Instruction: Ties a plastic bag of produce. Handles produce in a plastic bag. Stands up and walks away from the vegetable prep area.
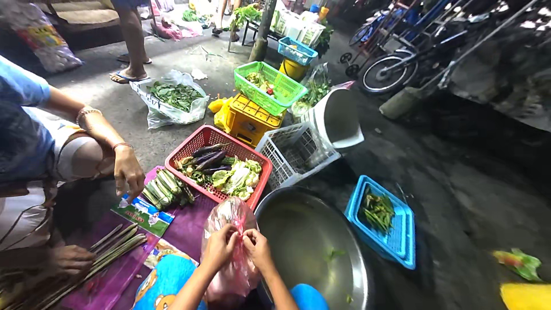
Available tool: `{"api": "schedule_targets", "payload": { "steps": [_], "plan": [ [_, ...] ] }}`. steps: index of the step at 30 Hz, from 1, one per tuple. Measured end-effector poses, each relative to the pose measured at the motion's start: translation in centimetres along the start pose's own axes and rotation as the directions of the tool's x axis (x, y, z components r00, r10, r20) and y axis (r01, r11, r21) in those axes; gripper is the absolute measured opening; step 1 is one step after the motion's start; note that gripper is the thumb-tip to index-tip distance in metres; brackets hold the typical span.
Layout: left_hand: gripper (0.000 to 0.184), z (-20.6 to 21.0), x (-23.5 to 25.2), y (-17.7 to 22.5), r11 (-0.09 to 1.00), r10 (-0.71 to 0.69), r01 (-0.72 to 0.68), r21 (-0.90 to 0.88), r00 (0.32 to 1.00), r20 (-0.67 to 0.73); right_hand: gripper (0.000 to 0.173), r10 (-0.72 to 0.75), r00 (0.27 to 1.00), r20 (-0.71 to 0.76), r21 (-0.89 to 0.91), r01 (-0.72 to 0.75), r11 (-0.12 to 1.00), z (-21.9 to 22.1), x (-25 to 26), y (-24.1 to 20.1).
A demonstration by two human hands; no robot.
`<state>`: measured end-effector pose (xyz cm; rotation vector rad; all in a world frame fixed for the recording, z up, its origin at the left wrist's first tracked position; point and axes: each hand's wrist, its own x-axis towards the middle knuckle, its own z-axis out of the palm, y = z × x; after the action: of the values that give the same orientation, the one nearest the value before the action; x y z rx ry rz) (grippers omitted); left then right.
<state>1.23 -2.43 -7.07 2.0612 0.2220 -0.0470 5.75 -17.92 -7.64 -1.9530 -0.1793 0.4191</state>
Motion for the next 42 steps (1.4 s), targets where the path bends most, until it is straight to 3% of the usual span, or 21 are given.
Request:
{"api": "schedule_targets", "payload": {
  "steps": [4, 7, 9, 14, 21, 28, 33, 37, 42],
  "plan": [
    [0.024, -0.9, 0.1, 1.8, 0.947, 0.156, -0.174, 0.27, 0.984, 0.087, 0.017, -0.116, 0.988, -0.105, -0.144, 0.1, 0.985, 0.7, -0.7, -0.2],
    [0.027, -1.6, 0.6, 3.8, 0.899, 0.006, -0.117, 0.422, 0.967, 0.254, 0.015, -0.248, 0.949, -0.197, -0.271, 0.19, 0.944, 1.6, -1.0, 0.1],
    [0.027, -1.7, 0.7, 4.5, 0.885, -0.07, -0.078, 0.46, 0.953, 0.295, 0.014, -0.337, 0.912, -0.234, -0.363, 0.24, 0.9, 2.2, -1.2, 0.3],
    [0.028, -1.1, 0.1, 4.6, 0.878, -0.024, -0.107, 0.466, 0.964, 0.266, 0.017, -0.443, 0.884, -0.151, -0.507, 0.315, 0.803, 1.8, -1.5, -0.4],
    [0.027, -1.5, 1.0, 6.6, 0.844, -0.19, -0.061, 0.532, 0.895, 0.403, 0.02, -0.474, 0.865, -0.166, -0.534, 0.325, 0.781, 1.8, -1.7, 0.8],
    [0.029, 0.6, 1.1, 4.8, 0.811, -0.056, -0.182, 0.556, 0.922, 0.384, 0.023, -0.408, 0.9, -0.151, -0.54, 0.271, 0.797, 1.3, -1.8, 1.5],
    [0.028, 0.7, 2.2, 2.0, 0.835, 0.114, -0.3, 0.461, 0.914, 0.389, 0.021, -0.281, 0.937, -0.208, -0.433, 0.169, 0.885, 1.4, -1.1, 1.8],
    [0.029, 1.3, 1.7, -0.4, 0.924, 0.216, -0.273, 0.269, 0.951, 0.221, 0.022, -0.09, 0.982, -0.167, -0.178, 0.06, 0.982, 1.1, -0.5, 2.1],
    [0.026, 0.9, 2.2, -0.7, 0.995, 0.089, -0.097, 0.036, 0.982, 0.169, 0.017, -0.023, 0.993, -0.119, 0.091, 0.034, 0.995, 0.8, -0.2, 2.2]
  ]
}}
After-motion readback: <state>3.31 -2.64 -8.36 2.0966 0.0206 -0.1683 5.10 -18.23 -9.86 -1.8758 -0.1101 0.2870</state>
